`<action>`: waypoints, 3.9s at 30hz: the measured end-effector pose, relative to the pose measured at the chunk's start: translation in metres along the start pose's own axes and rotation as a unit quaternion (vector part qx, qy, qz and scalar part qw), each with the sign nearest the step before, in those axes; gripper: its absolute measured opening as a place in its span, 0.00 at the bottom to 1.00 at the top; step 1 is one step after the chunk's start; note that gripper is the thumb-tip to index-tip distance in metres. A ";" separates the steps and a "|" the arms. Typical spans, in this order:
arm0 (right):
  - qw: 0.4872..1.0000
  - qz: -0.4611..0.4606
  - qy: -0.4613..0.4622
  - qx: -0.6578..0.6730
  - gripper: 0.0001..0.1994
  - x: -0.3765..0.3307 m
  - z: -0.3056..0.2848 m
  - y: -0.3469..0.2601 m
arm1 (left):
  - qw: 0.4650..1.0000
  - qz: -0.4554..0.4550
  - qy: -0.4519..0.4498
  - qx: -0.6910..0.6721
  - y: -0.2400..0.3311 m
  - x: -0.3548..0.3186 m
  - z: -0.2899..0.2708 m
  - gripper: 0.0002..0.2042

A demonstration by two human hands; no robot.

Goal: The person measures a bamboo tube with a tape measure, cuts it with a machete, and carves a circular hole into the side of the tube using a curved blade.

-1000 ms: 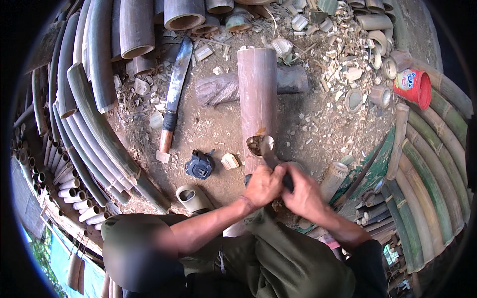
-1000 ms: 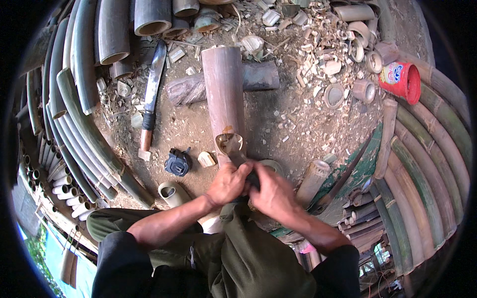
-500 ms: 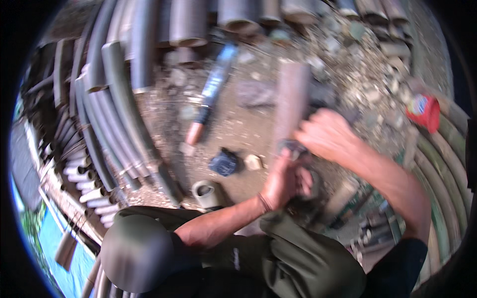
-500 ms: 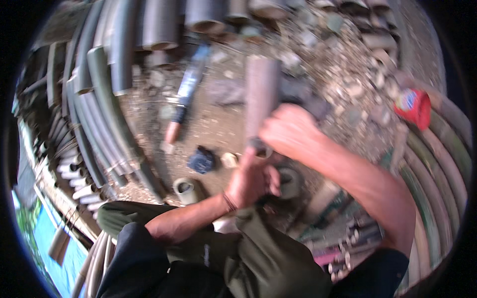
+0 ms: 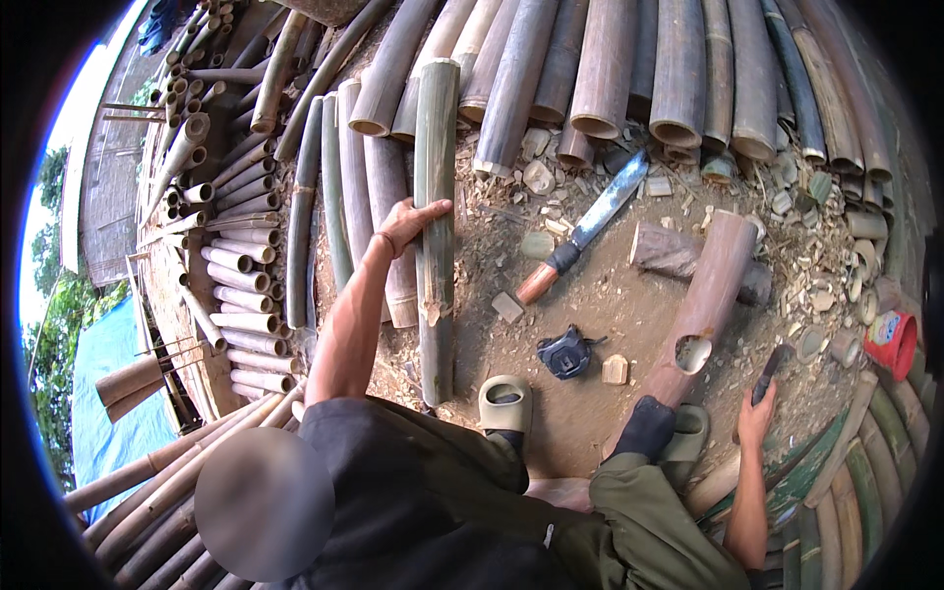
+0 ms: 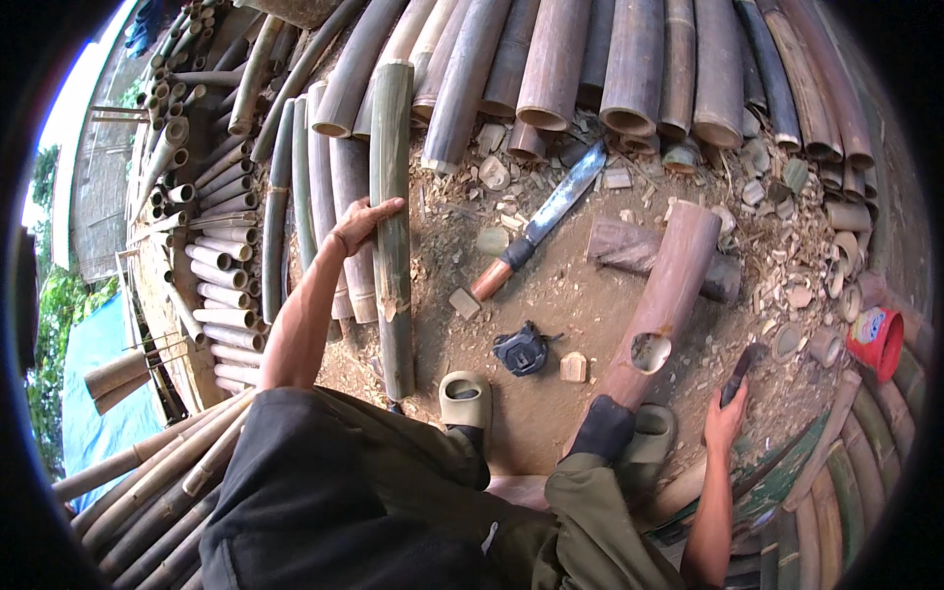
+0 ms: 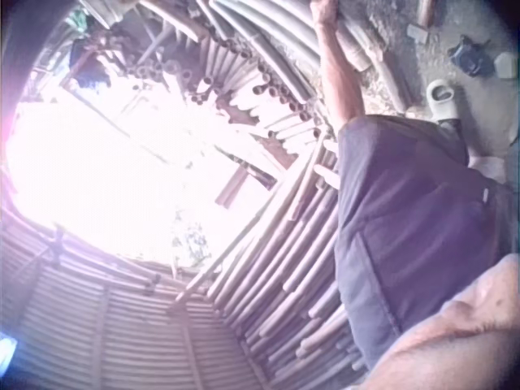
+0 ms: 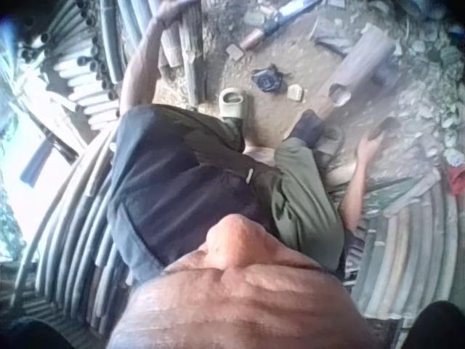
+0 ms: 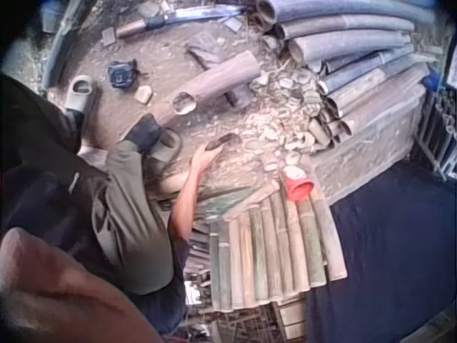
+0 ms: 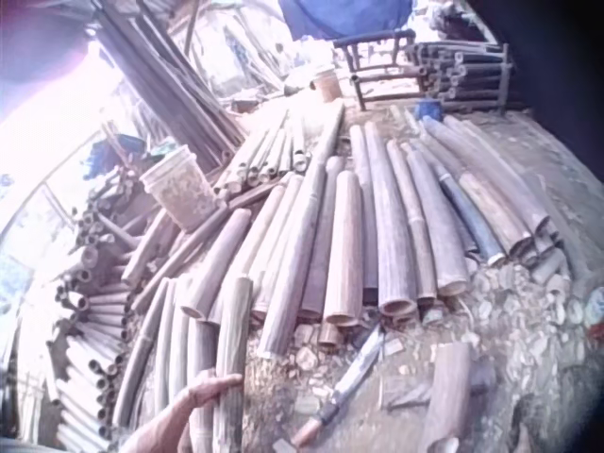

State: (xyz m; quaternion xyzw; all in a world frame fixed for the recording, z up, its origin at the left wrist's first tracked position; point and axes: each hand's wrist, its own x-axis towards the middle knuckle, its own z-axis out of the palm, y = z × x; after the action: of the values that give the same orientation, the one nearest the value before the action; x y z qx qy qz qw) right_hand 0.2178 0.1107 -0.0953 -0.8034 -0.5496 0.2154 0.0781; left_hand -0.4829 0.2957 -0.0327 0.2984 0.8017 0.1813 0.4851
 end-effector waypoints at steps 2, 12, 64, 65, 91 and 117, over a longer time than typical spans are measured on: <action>0.998 0.026 -0.052 0.016 0.28 -0.010 -0.011 0.002 | 0.996 0.037 -0.032 -0.068 -0.011 -0.009 0.008 0.35; 0.979 0.139 0.089 -0.119 0.32 -0.266 -0.090 0.094 | 0.945 0.228 -0.175 -0.155 0.108 -0.238 0.024 0.31; 0.976 0.152 -0.146 0.046 0.31 0.044 -0.070 0.039 | 0.925 0.232 0.212 0.215 0.103 0.027 0.099 0.44; 0.966 0.156 -0.182 0.094 0.31 0.049 -0.089 0.028 | 0.893 0.244 0.288 0.244 0.089 0.043 0.107 0.42; 0.852 -0.148 -0.498 -0.057 0.20 0.141 -0.068 -0.082 | 0.859 -0.294 -0.325 -0.266 0.081 -0.195 0.522 0.20; 0.923 -0.017 -0.384 0.012 0.15 0.135 -0.056 -0.099 | 0.944 0.077 -0.321 0.001 0.094 -0.159 0.521 0.23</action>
State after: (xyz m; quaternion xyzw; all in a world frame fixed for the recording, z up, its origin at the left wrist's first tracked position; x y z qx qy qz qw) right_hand 0.1984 0.2785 -0.0445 -0.6481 -0.5486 0.5129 -0.1258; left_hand 0.0632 0.2630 -0.1133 0.4022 0.5783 0.1122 0.7009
